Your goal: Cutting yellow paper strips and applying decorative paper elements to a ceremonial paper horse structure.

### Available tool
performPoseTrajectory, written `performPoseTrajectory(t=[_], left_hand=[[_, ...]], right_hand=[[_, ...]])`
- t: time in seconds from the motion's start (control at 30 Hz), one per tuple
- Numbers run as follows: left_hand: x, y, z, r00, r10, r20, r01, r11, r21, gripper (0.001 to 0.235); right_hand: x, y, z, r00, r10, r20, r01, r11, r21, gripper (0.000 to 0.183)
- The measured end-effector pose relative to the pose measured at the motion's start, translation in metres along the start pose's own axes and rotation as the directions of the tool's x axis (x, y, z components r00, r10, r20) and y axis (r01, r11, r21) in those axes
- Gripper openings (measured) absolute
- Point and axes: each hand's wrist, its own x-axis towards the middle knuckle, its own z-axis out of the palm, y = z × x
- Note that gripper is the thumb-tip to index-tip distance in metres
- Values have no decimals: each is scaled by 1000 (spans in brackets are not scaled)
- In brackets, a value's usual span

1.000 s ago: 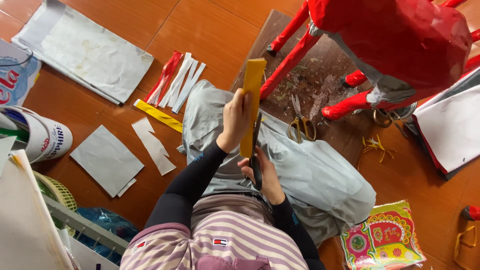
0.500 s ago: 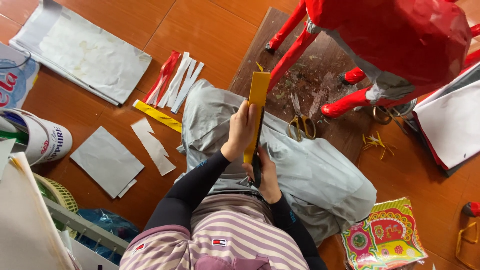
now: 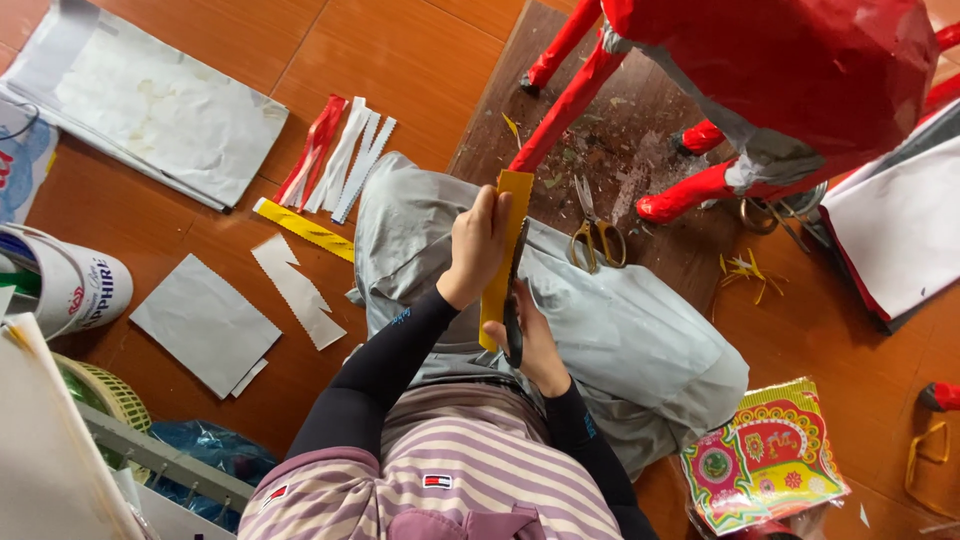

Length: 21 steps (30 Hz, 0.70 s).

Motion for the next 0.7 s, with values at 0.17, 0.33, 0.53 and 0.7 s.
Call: performPoseTrajectory(t=[0.17,0.33,0.53,0.7], left_hand=[[-10,4,3,997,-49,58,52,997,-65,26],[-13,-5,10,996,-64,56,70,992,-105,28],[-13,4,8,986,-118,121,133,983,-126,29],[-32,6,12,982,4,187,28,985,-168,25]], right_hand=[[1,-5,3,998,31,-56,-36,996,-87,87],[-1,4,6,991,-7,-130,-9,993,-122,80],[-1,-16,7,989,-41,-145,34,998,-51,79],[1,-19,-5,984,-103,-147,97,994,-42,90]])
